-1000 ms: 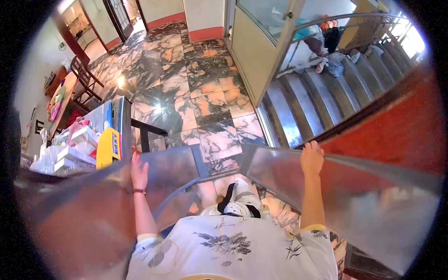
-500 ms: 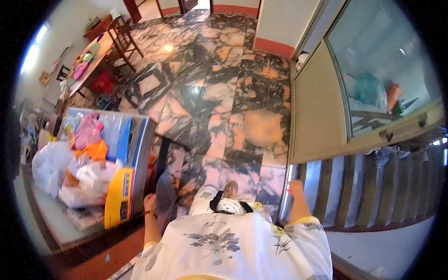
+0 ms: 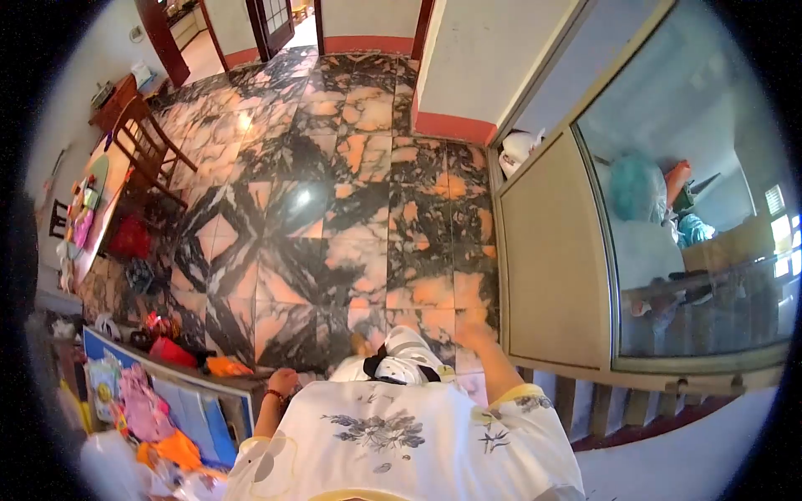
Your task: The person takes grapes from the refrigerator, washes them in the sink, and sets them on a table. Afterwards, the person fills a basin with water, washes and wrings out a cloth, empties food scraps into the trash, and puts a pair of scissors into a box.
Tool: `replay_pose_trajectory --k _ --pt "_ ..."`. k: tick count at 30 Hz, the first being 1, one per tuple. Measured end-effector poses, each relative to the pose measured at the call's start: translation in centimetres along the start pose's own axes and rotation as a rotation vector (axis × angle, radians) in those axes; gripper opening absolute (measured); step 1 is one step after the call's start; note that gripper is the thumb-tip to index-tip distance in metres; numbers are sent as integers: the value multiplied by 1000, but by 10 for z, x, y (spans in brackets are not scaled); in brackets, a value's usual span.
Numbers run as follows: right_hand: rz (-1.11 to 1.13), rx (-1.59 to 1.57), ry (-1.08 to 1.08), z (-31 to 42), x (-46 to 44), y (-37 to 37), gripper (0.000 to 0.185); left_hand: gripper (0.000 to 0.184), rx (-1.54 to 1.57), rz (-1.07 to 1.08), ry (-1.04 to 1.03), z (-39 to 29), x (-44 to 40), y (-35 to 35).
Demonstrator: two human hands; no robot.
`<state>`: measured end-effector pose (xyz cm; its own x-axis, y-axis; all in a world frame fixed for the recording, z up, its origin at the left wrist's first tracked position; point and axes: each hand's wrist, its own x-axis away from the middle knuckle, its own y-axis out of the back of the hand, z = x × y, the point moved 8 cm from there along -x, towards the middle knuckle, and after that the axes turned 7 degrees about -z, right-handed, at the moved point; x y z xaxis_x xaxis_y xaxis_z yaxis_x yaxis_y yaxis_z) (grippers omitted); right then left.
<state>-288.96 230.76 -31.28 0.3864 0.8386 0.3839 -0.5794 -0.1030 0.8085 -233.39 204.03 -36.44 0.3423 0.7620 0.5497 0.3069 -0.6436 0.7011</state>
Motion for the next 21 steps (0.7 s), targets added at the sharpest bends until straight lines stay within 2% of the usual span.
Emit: replay_pose_trajectory --k 1,2,3,4,6,9,12,15,17,18,19,20,21 --pt "13 -44 -29 -19 -3 -6 21 30 36 -99 13 -27 -31 31" --pt "38 -62 -256 -25 -5 10 22 32 -4 -147 -57 -70 -54 70" --pt "69 -74 -471 -20 -8 33 23 30 143 -147 -102 -68 -98 76" --pt "27 -19 -460 -48 -21 26 25 29 102 -130 -101 -129 -107 126" --pt "-7 -213 -571 -76 -38 32 18 29 577 -121 -23 -134 -181 142" --pt "-67 -526 -501 -65 -107 75 15 29 592 -297 117 -144 -254 180" --pt "36 -321 -576 -83 -260 107 17 30 247 -85 312 -63 -329 136" --pt "42 -22 -430 -54 -498 166 20 29 -550 167 -470 -112 -357 150" --pt "-59 -133 -384 14 -647 230 22 26 64 52 229 -109 -381 213" --pt "-100 -384 -422 103 -684 292 23 25 378 -3 572 -111 -382 234" --pt "-152 -522 -348 135 -742 310 20 22 616 -42 608 -98 -410 235" --pt "-210 -664 -269 164 -800 328 18 21 953 2 553 -94 -441 236" --pt "-243 -656 -165 208 -848 351 17 20 915 3 665 -103 -466 255"
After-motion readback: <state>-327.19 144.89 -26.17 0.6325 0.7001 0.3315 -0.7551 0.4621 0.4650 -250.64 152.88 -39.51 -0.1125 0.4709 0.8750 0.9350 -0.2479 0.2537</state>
